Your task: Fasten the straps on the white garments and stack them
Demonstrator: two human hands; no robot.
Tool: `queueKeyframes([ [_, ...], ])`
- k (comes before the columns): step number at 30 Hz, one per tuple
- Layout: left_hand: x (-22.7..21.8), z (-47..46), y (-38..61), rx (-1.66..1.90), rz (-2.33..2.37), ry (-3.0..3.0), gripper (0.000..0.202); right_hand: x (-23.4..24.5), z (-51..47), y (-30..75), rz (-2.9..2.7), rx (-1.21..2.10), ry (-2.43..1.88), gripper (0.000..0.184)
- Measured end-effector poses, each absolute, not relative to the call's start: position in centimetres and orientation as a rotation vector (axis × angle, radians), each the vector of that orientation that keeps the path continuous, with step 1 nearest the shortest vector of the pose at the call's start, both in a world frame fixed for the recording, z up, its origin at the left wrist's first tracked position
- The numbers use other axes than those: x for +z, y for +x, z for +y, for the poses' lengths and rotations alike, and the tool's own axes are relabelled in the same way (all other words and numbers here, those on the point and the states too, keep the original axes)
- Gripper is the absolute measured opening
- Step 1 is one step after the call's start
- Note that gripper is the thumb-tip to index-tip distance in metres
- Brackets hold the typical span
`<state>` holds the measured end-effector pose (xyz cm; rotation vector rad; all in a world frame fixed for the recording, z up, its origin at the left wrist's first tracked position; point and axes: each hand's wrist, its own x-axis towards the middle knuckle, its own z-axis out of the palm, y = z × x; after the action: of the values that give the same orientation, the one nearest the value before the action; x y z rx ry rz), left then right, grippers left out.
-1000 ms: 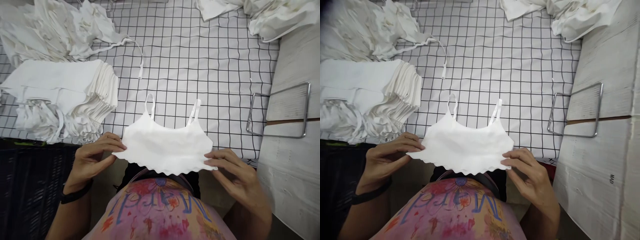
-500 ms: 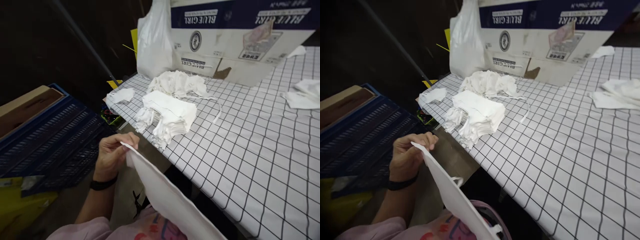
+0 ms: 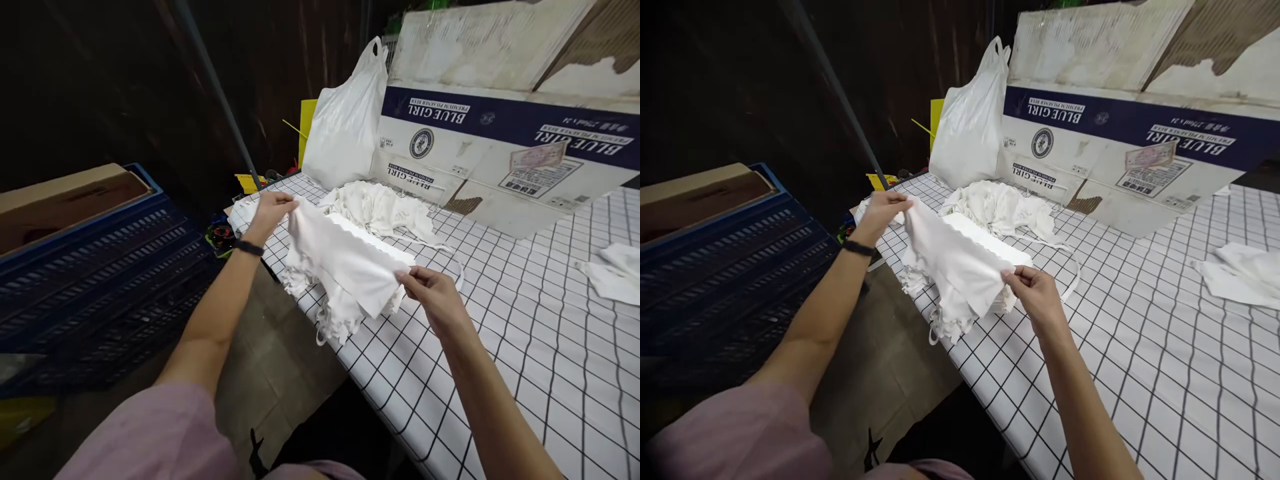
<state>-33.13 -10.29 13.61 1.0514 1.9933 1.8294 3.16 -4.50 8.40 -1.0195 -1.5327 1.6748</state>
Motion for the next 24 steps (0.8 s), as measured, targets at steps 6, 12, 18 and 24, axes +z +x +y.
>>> queueKeyframes([
  [6,9.8,-1.4,-34.3,1.291,2.217,1.194,0.007,6.1,-0.7,1.8,-1.487,1.499,-1.277,0.035],
  [12,7.4,2.6,-35.2,1.019,2.341,1.312,0.003,5.1,1.3,1.5,-1.703,1.128,-1.461,0.028],
  [18,6.1,4.0,-34.5,0.862,2.441,1.327,0.005,3.9,2.2,1.1,-1.732,0.958,-1.524,0.031],
  [24,5.2,4.3,-34.0,0.807,2.533,1.300,0.003,3.2,2.6,0.8,-1.715,0.890,-1.527,0.029],
])
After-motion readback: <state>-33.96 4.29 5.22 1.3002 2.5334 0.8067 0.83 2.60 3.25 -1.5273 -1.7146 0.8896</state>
